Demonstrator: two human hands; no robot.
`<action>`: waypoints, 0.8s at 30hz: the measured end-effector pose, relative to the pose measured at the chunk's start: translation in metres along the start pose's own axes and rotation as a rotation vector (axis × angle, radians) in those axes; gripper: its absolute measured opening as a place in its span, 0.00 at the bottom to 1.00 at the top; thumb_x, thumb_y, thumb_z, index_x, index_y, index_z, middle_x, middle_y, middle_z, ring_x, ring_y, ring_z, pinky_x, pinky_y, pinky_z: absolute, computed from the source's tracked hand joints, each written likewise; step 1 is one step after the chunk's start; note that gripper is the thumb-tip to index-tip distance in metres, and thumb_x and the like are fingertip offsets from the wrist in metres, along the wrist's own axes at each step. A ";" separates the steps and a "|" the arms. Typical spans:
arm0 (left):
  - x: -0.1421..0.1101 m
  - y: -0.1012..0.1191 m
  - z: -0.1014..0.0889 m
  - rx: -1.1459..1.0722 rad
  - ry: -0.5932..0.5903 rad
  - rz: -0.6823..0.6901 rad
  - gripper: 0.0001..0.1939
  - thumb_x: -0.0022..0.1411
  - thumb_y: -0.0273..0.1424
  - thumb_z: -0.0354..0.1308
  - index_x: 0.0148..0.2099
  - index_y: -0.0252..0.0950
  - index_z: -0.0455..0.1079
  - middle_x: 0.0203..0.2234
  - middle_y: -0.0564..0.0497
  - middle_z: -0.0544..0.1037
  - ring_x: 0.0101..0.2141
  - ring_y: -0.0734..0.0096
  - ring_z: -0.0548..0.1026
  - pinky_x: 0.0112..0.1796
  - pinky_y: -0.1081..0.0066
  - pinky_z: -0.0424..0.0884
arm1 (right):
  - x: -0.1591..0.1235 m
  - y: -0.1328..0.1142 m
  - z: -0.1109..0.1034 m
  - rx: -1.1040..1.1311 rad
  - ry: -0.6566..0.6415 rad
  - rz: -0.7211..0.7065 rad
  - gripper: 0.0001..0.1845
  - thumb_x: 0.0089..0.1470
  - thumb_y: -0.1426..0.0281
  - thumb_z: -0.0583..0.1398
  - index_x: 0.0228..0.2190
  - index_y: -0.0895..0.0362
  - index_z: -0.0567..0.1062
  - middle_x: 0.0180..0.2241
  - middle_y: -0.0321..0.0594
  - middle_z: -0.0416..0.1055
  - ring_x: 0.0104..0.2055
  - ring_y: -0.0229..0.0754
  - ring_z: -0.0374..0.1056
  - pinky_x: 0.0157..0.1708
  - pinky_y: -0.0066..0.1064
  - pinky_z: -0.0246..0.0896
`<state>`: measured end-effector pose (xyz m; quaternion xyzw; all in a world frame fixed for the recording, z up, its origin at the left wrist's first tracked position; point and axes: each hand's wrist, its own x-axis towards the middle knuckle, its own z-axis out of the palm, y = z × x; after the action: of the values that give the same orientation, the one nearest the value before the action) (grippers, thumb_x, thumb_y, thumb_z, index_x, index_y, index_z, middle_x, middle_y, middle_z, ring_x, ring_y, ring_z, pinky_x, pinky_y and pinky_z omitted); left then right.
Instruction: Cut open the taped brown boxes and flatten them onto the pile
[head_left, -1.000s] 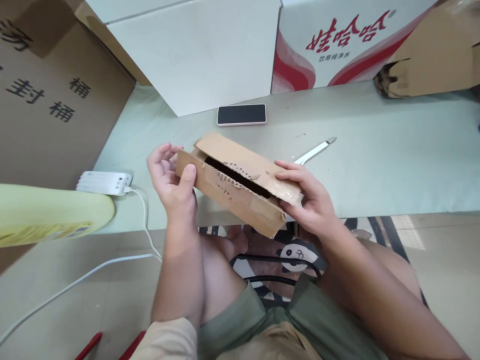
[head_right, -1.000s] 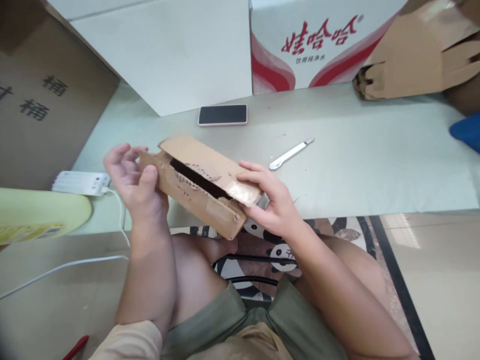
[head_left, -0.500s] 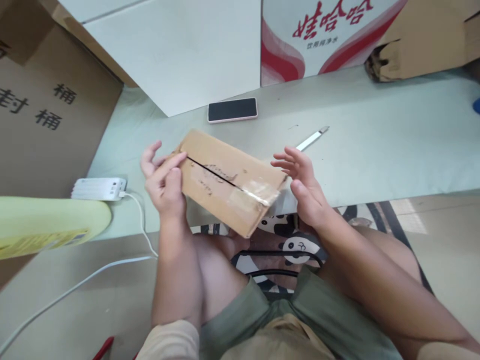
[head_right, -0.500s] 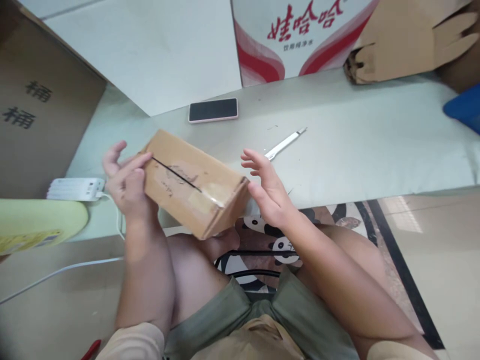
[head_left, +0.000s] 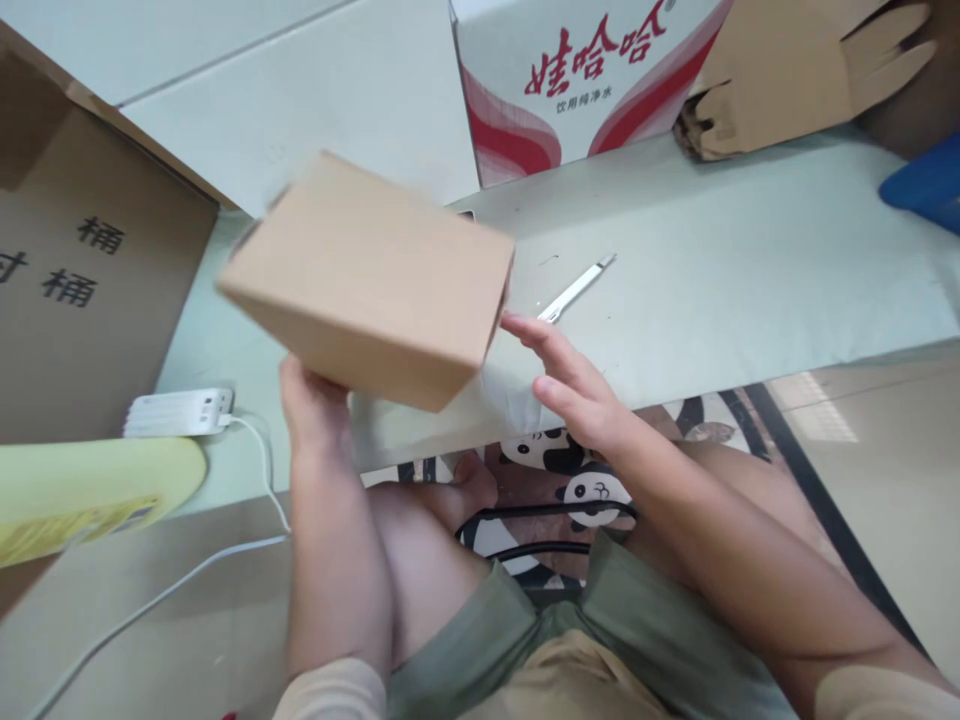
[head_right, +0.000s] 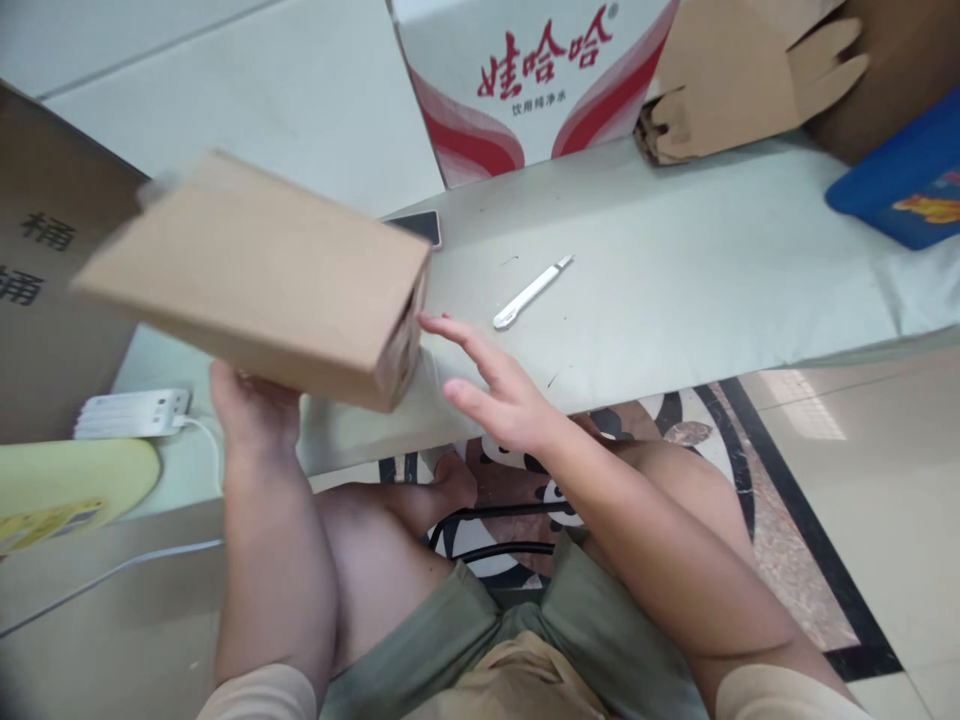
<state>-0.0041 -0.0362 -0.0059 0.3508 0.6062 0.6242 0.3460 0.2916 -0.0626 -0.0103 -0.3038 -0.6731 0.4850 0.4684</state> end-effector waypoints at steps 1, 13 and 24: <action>-0.003 -0.001 0.006 -0.039 -0.026 -0.072 0.26 0.57 0.54 0.55 0.40 0.37 0.76 0.40 0.46 0.85 0.55 0.50 0.78 0.45 0.63 0.80 | 0.001 0.000 -0.001 -0.070 -0.028 -0.032 0.38 0.66 0.43 0.55 0.68 0.48 0.62 0.72 0.47 0.61 0.77 0.54 0.51 0.75 0.56 0.49; -0.034 -0.017 0.022 0.057 -0.381 -0.531 0.31 0.45 0.56 0.69 0.43 0.36 0.79 0.40 0.42 0.86 0.55 0.38 0.80 0.50 0.53 0.81 | 0.004 0.001 -0.009 -0.341 -0.009 -0.161 0.34 0.65 0.50 0.58 0.66 0.50 0.67 0.71 0.46 0.63 0.78 0.58 0.47 0.77 0.61 0.37; -0.029 -0.018 0.033 -0.009 -0.427 -0.447 0.22 0.56 0.44 0.66 0.48 0.36 0.79 0.43 0.47 0.86 0.49 0.49 0.83 0.47 0.61 0.81 | 0.000 0.005 -0.005 -0.282 0.157 -0.189 0.25 0.62 0.54 0.59 0.57 0.49 0.72 0.64 0.49 0.66 0.74 0.60 0.54 0.73 0.61 0.50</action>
<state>0.0396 -0.0437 -0.0235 0.3306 0.5792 0.4475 0.5957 0.2966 -0.0593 -0.0143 -0.3385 -0.7214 0.3145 0.5158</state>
